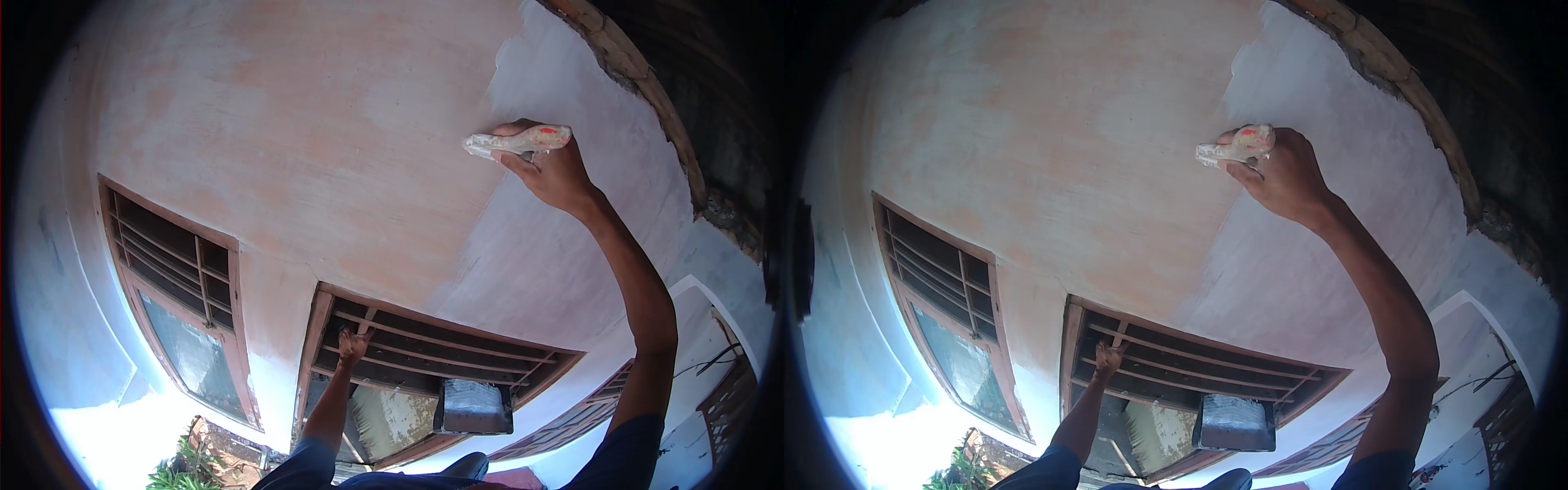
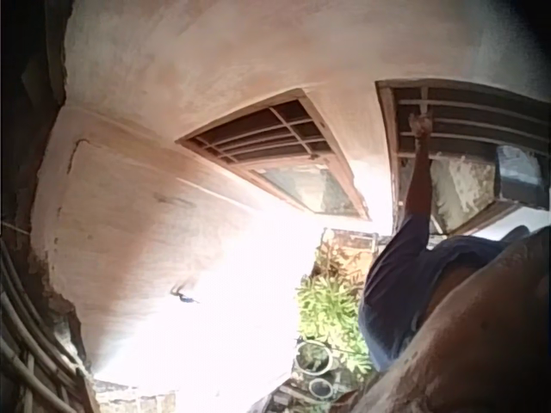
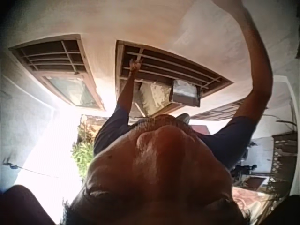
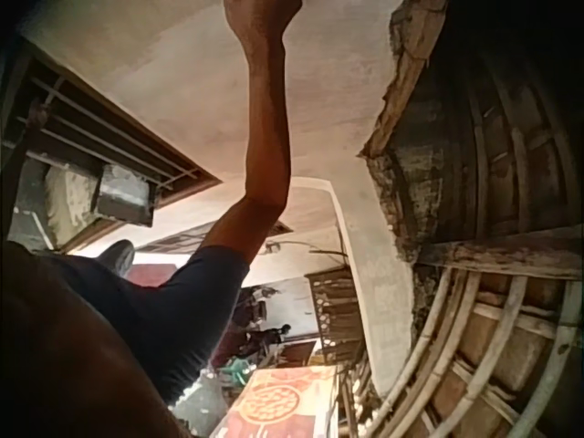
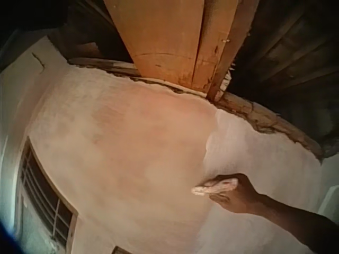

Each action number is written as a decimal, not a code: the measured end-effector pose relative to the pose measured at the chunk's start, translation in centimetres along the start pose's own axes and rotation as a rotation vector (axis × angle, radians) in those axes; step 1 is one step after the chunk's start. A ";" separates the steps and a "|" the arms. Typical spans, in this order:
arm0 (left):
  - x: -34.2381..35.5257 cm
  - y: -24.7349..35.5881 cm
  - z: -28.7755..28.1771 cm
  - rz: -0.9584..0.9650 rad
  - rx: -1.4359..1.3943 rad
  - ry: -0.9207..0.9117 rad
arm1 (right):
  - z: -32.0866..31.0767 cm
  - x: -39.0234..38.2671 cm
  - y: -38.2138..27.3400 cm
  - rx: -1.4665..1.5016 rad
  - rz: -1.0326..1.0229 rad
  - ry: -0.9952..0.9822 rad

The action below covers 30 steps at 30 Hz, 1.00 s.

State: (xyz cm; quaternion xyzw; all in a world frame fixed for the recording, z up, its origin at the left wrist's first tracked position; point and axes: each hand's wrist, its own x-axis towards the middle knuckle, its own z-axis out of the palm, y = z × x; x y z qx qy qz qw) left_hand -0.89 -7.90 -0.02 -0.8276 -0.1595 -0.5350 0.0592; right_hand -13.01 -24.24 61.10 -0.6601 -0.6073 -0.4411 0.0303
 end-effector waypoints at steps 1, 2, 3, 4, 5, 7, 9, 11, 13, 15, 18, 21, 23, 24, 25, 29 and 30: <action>-0.2 -0.2 0.3 0.002 0.004 0.000 | -0.3 0.8 0.2 0.005 0.042 -0.016; -0.5 -0.5 0.6 -0.001 -0.028 0.012 | -0.7 1.9 1.2 0.069 0.112 0.008; -0.5 -0.5 0.8 -0.004 -0.068 0.029 | -1.5 3.5 2.7 0.126 0.181 0.029; -0.5 -0.5 1.0 -0.006 -0.065 0.028 | -2.2 5.2 4.5 0.060 0.173 0.105; -0.4 0.2 1.2 -0.012 -0.021 0.103 | -3.4 6.8 6.3 -0.019 0.168 0.177; -0.6 0.5 1.7 -0.022 0.033 0.175 | -6.3 10.3 9.2 -0.206 0.236 0.244; -1.0 0.4 2.1 -0.087 -0.074 0.187 | -8.1 12.9 10.3 -0.421 0.247 0.450; -0.5 0.9 1.3 -0.069 -0.054 0.199 | -8.5 13.3 10.8 -0.649 0.261 0.637; 0.0 1.0 0.1 -0.025 0.002 0.198 | -7.6 12.1 9.4 -0.679 -0.165 0.424; 0.2 0.7 -0.6 0.043 -0.014 0.047 | -5.0 10.0 7.7 -0.746 -0.179 0.376; -0.1 -0.6 -0.3 0.016 0.007 0.166 | 0.0 5.6 2.1 -0.267 -0.163 0.297; 0.0 -0.3 0.0 0.047 0.079 0.133 | 2.7 -0.1 -2.0 0.107 -0.125 -0.007; -0.3 -0.7 0.1 0.060 0.085 0.106 | 3.4 -0.8 -1.9 0.223 -0.005 -0.161; -0.1 -0.4 0.1 0.068 0.074 0.084 | 3.0 -0.3 -1.0 0.202 0.006 -0.107; 0.2 -0.1 0.2 0.075 0.067 0.089 | 2.4 0.8 0.7 0.183 0.015 -0.053; 0.0 -0.3 0.1 0.067 0.034 0.103 | -3.2 7.0 6.6 -0.072 0.175 0.233; -0.3 -0.7 0.0 0.066 0.022 0.062 | -5.7 8.2 4.3 -0.329 0.406 0.085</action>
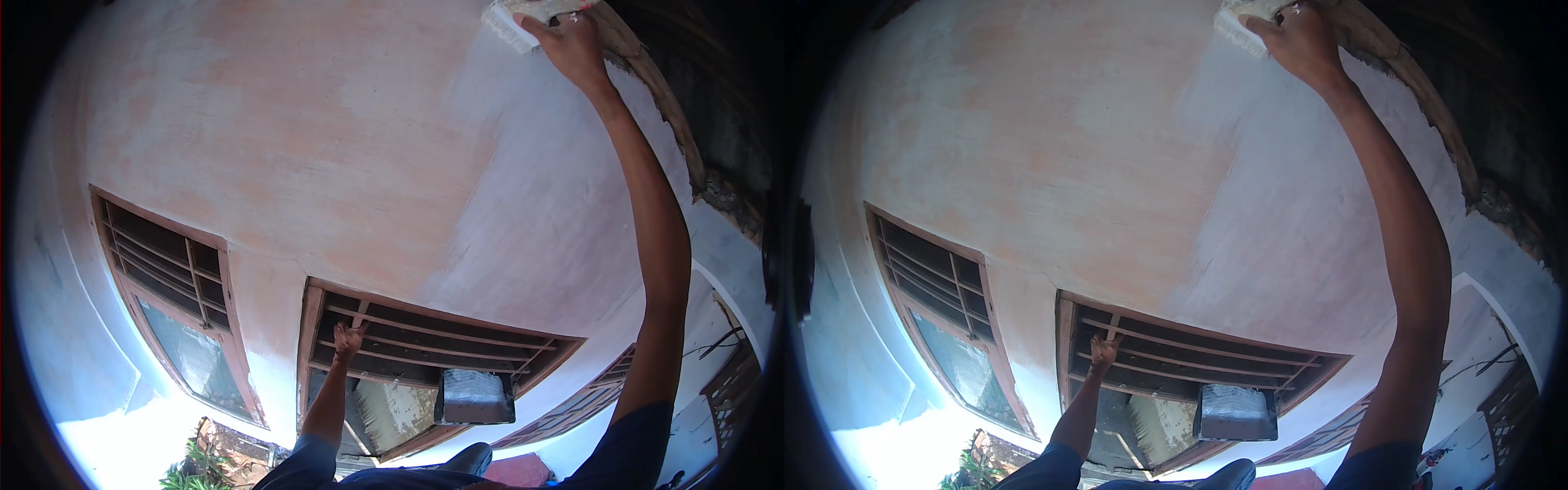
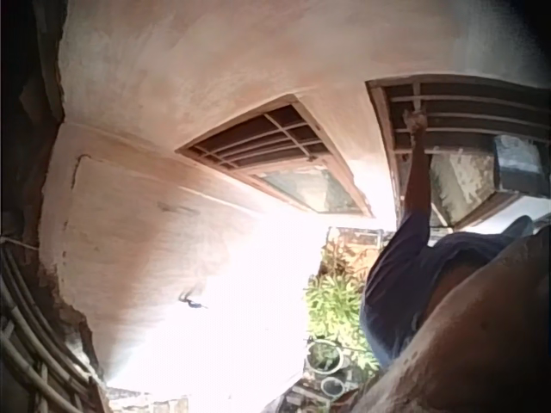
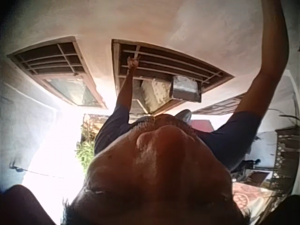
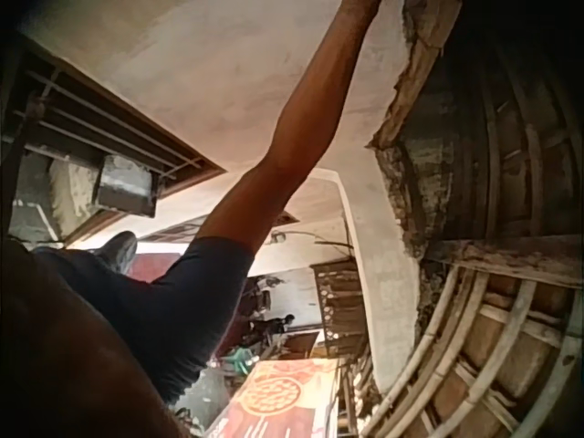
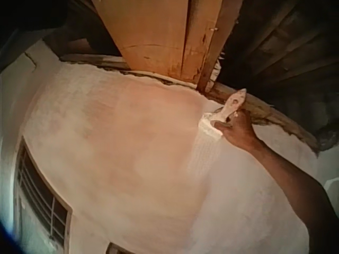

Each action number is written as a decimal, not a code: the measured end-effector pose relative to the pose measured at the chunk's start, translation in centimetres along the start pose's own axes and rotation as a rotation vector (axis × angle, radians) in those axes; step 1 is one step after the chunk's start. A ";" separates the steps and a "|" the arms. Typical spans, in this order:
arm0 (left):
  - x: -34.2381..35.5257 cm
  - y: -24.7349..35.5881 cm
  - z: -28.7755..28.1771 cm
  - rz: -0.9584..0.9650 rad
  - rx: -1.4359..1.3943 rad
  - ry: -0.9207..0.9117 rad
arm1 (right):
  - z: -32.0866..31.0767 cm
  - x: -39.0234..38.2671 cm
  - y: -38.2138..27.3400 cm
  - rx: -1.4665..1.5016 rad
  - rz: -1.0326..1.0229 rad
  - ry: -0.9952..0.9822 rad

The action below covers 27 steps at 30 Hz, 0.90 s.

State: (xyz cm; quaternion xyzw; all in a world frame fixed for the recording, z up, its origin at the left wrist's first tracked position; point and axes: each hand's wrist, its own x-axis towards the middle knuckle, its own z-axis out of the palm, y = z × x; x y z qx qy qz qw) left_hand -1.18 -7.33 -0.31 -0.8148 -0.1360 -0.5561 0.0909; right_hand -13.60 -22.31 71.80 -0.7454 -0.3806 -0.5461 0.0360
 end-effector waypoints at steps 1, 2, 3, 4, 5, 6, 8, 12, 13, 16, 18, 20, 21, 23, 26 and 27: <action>0.2 0.5 0.3 0.006 -0.011 0.002 | -0.5 1.0 1.7 0.266 -0.147 0.364; -0.1 0.6 0.6 -0.003 -0.028 -0.024 | -1.9 1.6 1.5 0.023 0.057 0.313; -0.2 0.6 0.8 -0.009 -0.045 -0.049 | -1.6 1.7 2.6 0.023 0.058 0.308; -0.2 0.8 1.0 -0.008 -0.050 -0.053 | -1.1 1.8 4.2 -0.005 -0.217 0.480; -0.1 1.2 1.1 -0.012 -0.018 -0.001 | -0.3 1.4 5.3 -0.040 -0.494 0.643; -0.3 1.1 1.3 -0.022 0.028 0.048 | 0.7 0.1 5.0 -0.071 -0.454 0.572; -0.9 0.6 1.6 -0.056 -0.004 0.008 | 2.9 -3.8 3.3 -0.099 -0.562 0.492; -0.8 -0.1 1.2 0.025 0.079 0.015 | 7.5 -15.7 -1.5 0.192 -0.507 0.206; -0.8 -0.2 1.0 0.031 0.081 0.014 | 7.6 -18.4 -3.2 0.247 -0.493 0.009; -0.1 0.2 0.7 0.033 0.030 -0.070 | 9.0 -21.3 -4.1 0.511 -0.400 -0.247; -0.1 0.5 0.3 -0.001 0.006 -0.126 | 9.2 -19.4 -2.6 0.548 -0.300 -0.177; -0.4 0.2 0.4 -0.014 0.045 -0.121 | 8.7 -14.7 0.3 0.457 -0.214 -0.105; -0.3 0.2 0.6 -0.027 0.073 -0.118 | 8.1 -12.1 1.7 0.419 -0.171 -0.081; 0.1 -0.4 0.7 -0.032 0.074 -0.032 | 5.0 -7.5 2.5 0.286 -0.148 0.054; 0.2 -0.2 0.2 -0.057 -0.013 -0.068 | 0.1 -2.6 3.0 0.049 -0.039 0.268; 0.3 0.1 0.0 -0.078 -0.091 -0.186 | -0.3 -1.2 4.4 -0.078 -0.089 0.388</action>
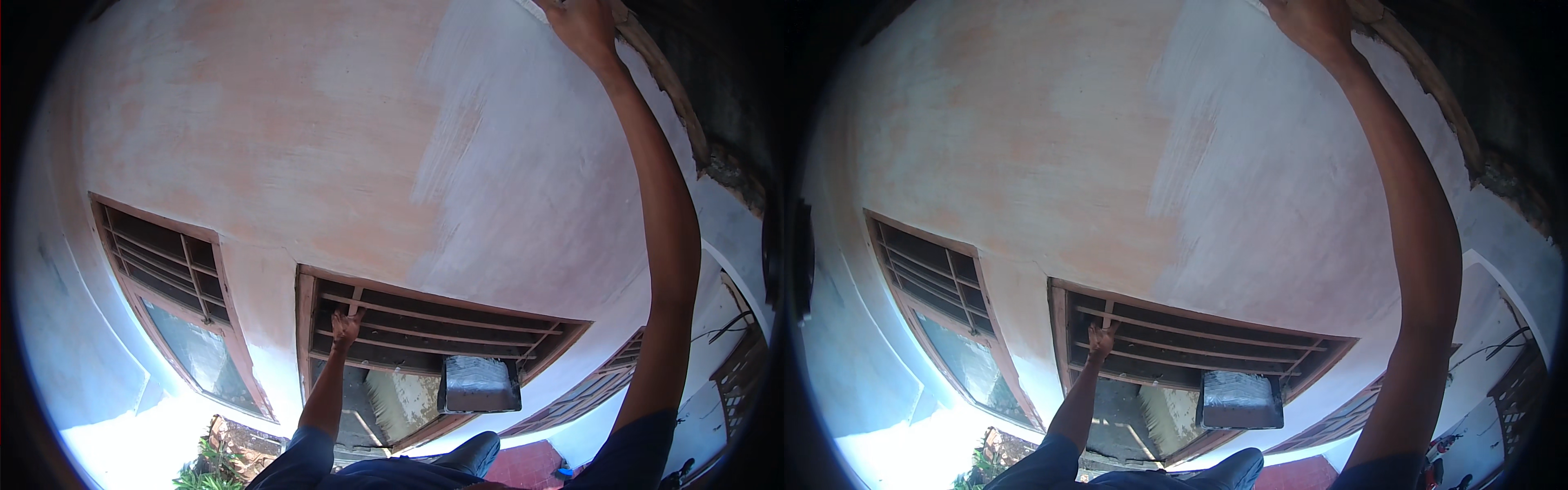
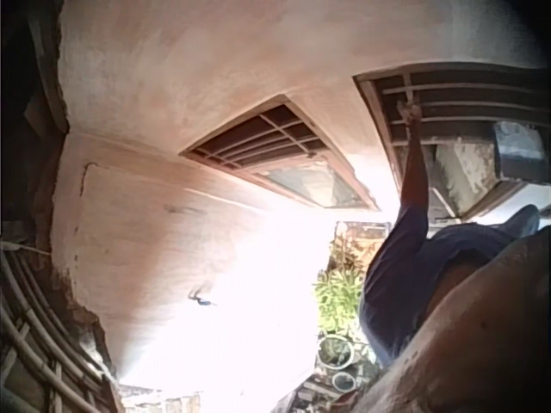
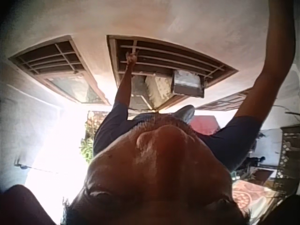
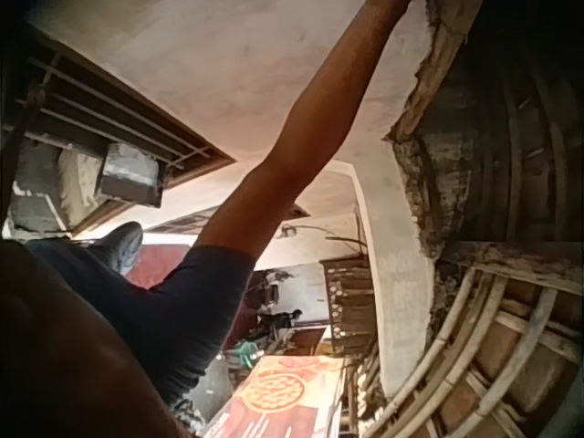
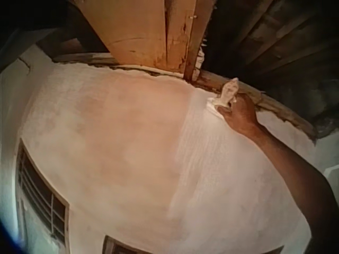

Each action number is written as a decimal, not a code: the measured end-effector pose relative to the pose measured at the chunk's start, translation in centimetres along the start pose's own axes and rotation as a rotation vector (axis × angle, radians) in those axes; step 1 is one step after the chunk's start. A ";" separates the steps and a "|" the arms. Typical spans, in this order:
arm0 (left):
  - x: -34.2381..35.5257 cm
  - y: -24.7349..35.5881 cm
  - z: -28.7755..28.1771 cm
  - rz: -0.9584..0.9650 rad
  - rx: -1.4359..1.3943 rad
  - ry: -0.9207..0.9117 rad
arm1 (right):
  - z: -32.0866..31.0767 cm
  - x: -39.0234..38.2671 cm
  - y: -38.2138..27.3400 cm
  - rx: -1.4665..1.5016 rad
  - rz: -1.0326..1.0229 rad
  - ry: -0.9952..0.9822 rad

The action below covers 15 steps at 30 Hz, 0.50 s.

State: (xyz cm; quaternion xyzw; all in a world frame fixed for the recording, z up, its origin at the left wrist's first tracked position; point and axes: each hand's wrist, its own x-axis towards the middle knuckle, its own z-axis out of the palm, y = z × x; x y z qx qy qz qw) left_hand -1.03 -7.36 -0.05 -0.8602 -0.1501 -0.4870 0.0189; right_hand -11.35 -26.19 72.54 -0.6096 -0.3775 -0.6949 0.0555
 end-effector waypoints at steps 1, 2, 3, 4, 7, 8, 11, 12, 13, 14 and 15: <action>0.2 0.4 -0.1 0.001 -0.004 0.002 | 0.1 1.1 1.8 -0.122 -0.072 0.117; 0.2 0.6 -0.1 0.020 0.018 0.040 | 0.4 1.6 3.1 -0.124 -0.073 0.117; 0.3 0.7 -0.1 0.039 0.041 0.082 | 0.4 2.1 3.8 -0.117 -0.161 0.163; 0.5 0.9 0.1 0.041 0.036 0.086 | 0.5 2.3 4.6 -0.114 -0.250 0.208; -0.4 0.0 0.7 -0.029 -0.145 -0.009 | 0.9 -1.3 2.0 -0.087 -0.259 0.148; -0.3 0.3 0.8 -0.019 -0.081 -0.026 | 1.4 -3.4 1.5 -0.014 -0.268 0.129; -0.4 -0.7 1.1 -0.050 -0.115 -0.155 | 1.9 -12.0 -3.6 0.171 -0.287 -0.022; -0.5 -1.1 1.2 -0.091 -0.224 -0.255 | 1.5 -15.2 -6.1 0.231 -0.293 -0.076; -0.7 -1.1 1.5 -0.084 -0.223 -0.257 | 0.3 -18.1 -8.4 0.312 -0.281 -0.217; -0.7 -1.3 1.7 -0.108 -0.261 -0.222 | 0.5 -21.2 -9.9 0.344 -0.344 -0.262; -0.5 -1.3 1.8 -0.129 -0.306 -0.184 | 0.0 -23.4 -11.3 0.445 -0.313 -0.407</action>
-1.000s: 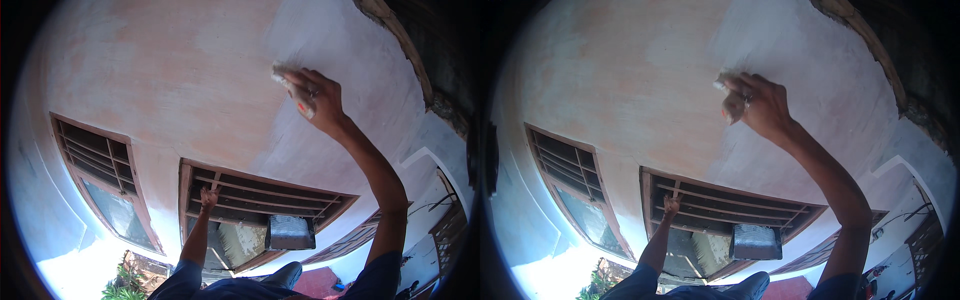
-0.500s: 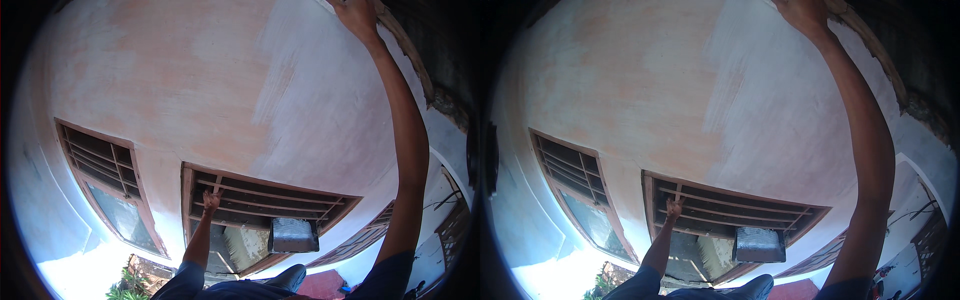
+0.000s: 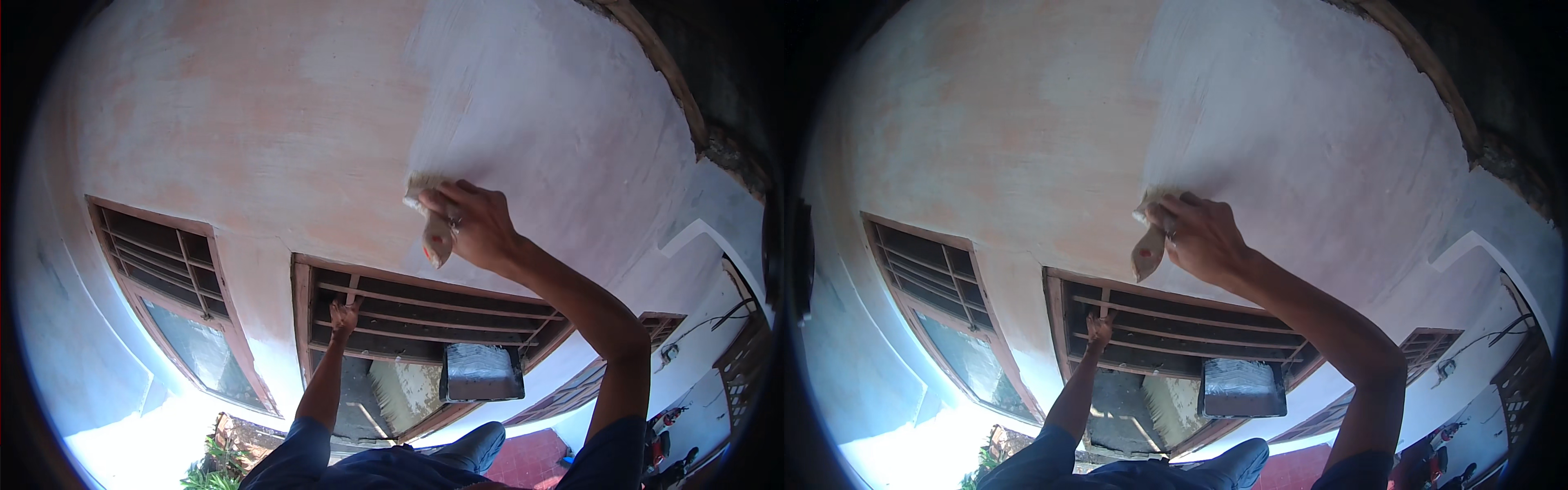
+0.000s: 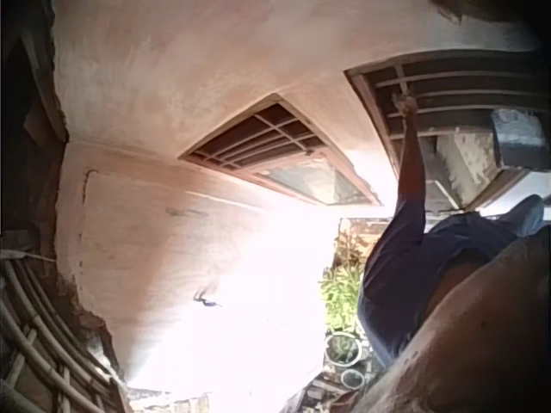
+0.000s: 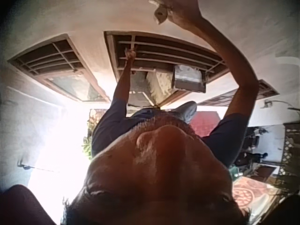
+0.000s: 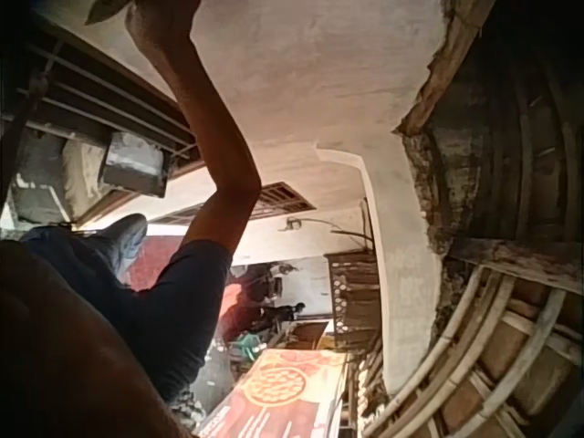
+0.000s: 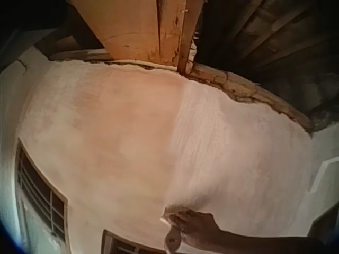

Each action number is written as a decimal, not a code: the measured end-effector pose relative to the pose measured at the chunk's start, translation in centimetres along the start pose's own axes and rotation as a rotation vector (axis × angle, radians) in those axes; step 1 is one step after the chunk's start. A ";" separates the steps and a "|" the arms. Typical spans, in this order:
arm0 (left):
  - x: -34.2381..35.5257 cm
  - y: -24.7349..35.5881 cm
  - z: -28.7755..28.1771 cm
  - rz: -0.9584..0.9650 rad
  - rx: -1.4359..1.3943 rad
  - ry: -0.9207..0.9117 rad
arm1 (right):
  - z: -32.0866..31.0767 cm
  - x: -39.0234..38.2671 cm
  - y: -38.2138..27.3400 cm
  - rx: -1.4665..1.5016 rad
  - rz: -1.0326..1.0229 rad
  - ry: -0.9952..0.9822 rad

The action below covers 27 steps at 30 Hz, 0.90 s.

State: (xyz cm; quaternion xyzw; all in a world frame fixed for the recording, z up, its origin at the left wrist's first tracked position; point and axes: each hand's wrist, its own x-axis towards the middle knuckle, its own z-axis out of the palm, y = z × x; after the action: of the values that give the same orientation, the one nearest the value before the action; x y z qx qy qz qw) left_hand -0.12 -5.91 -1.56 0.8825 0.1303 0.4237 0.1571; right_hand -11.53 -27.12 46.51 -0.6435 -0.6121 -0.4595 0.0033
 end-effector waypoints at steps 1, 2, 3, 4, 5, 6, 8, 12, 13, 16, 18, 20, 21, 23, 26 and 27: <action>0.3 0.5 0.0 0.010 -0.006 0.001 | 0.4 -0.9 -1.0 0.123 0.039 -0.123; 0.3 0.8 -0.2 0.015 -0.008 -0.081 | 0.3 -0.9 -0.9 0.119 0.040 -0.123; 0.4 1.0 -0.5 0.019 -0.007 -0.163 | 0.2 -0.6 -0.6 0.234 0.083 -0.152; 0.7 1.2 -0.7 0.020 -0.005 -0.161 | 0.0 -0.2 -0.2 0.351 0.125 -0.180; 0.4 0.7 -1.0 0.032 0.134 -0.069 | -0.2 1.4 0.9 0.252 0.085 -0.082; 0.0 0.8 -1.0 0.051 0.260 0.020 | -0.8 3.1 2.2 0.226 0.139 0.030; 0.4 2.3 -1.7 0.046 0.143 0.016 | -3.4 5.9 6.0 0.006 0.220 0.197; 0.8 2.5 -2.9 0.009 -0.069 0.033 | -7.4 9.2 7.9 -0.299 0.110 0.435; 0.6 2.4 -2.8 0.006 -0.068 0.024 | -7.4 9.1 8.0 -0.340 0.080 0.425; 0.6 1.9 -1.8 0.032 0.009 -0.002 | -3.4 6.0 5.3 -0.296 -0.018 0.265; 0.4 1.8 -1.3 0.079 0.158 0.057 | -0.9 3.1 0.8 -0.077 -0.021 0.074; 0.4 1.8 -1.4 0.094 0.157 0.072 | 0.4 1.4 -0.7 0.079 -0.008 -0.023; 0.5 1.9 -1.5 0.108 0.155 0.089 | 0.8 1.1 -0.7 0.205 0.066 -0.090; 0.6 2.2 -1.6 0.101 0.155 0.094 | 0.4 1.8 0.7 0.252 0.095 -0.034; 0.1 1.4 -1.6 0.107 0.197 0.169 | -2.7 5.7 6.2 0.068 0.241 0.202; -0.1 1.2 -1.5 0.124 0.229 0.245 | -4.2 7.0 7.3 -0.009 0.237 0.318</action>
State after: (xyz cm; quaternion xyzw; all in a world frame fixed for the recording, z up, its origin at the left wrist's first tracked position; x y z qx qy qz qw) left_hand -1.25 -6.81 -0.21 0.8426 0.1413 0.5195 0.0120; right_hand -9.41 -25.82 57.24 -0.6306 -0.5218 -0.5543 0.1513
